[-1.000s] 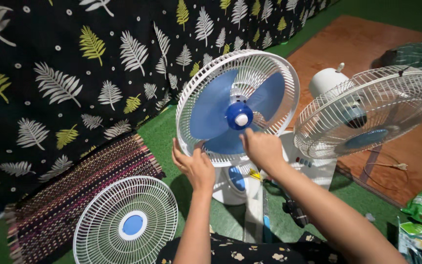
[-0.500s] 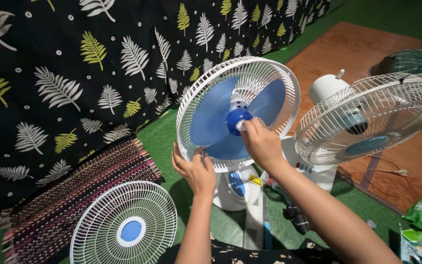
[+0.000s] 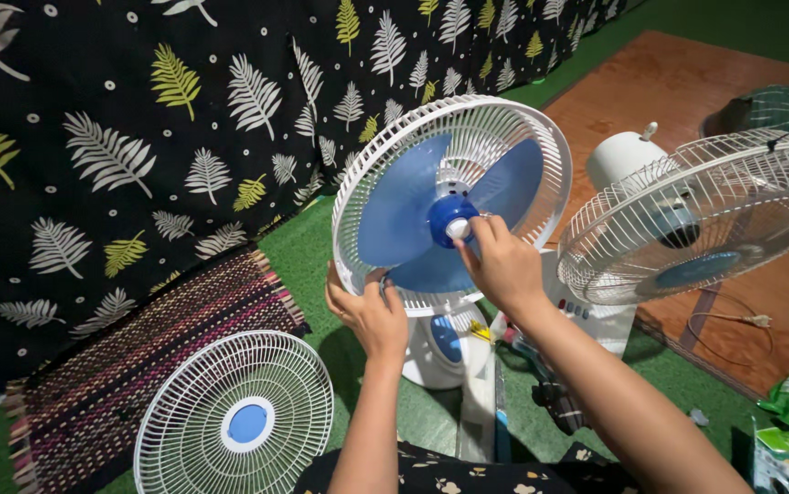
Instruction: The person disassembles a white electric fan by removing the front grille, fan blades, and rear grille. They then use a brush to clean the exposed motor housing and internal components.
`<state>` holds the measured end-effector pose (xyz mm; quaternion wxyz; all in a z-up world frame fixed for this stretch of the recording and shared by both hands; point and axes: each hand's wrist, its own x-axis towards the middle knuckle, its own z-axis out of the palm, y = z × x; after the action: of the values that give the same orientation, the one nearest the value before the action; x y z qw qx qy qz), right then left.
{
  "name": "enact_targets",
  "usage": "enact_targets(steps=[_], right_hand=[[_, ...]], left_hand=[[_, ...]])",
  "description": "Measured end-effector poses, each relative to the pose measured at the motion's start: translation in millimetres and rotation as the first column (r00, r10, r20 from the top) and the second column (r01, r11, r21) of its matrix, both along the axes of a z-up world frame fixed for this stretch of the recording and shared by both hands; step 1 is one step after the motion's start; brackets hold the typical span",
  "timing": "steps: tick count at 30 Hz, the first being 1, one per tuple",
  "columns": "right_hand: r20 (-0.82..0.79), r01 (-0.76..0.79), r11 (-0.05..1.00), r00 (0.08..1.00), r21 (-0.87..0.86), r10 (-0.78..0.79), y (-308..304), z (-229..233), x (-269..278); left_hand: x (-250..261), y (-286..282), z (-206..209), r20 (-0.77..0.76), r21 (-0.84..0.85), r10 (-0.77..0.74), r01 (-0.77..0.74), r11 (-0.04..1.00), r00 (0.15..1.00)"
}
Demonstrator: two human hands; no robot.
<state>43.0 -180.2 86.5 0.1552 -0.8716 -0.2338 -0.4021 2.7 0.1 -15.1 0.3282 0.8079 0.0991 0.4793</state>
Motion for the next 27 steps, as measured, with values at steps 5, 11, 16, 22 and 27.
enact_targets(steps=[5,11,16,22,27], right_hand=[[0.058,-0.079,0.996,0.995,-0.052,0.082,3.2,-6.0,-0.4],[0.034,-0.035,0.999,0.999,0.031,0.034,2.5,-16.8,5.3],[-0.038,0.028,0.999,0.999,-0.016,-0.029,-3.8,-16.8,-2.3],[-0.015,0.009,0.999,1.0,-0.049,-0.009,-3.7,-11.9,-5.8],[-0.084,0.083,0.996,0.993,-0.039,-0.086,-4.5,-10.0,-6.9]], left_hand=[[0.7,0.4,-0.2,0.003,-0.007,-0.009,0.009,1.0,1.0],[-0.3,0.3,1.7,-0.015,-0.015,-0.018,0.018,1.0,1.0],[-0.8,0.2,2.6,-0.016,-0.013,-0.016,0.016,1.0,1.0],[-0.2,-0.3,1.9,-0.002,-0.009,-0.013,0.013,1.0,1.0],[-0.1,-0.3,2.1,-0.005,-0.015,-0.021,0.021,1.0,1.0]])
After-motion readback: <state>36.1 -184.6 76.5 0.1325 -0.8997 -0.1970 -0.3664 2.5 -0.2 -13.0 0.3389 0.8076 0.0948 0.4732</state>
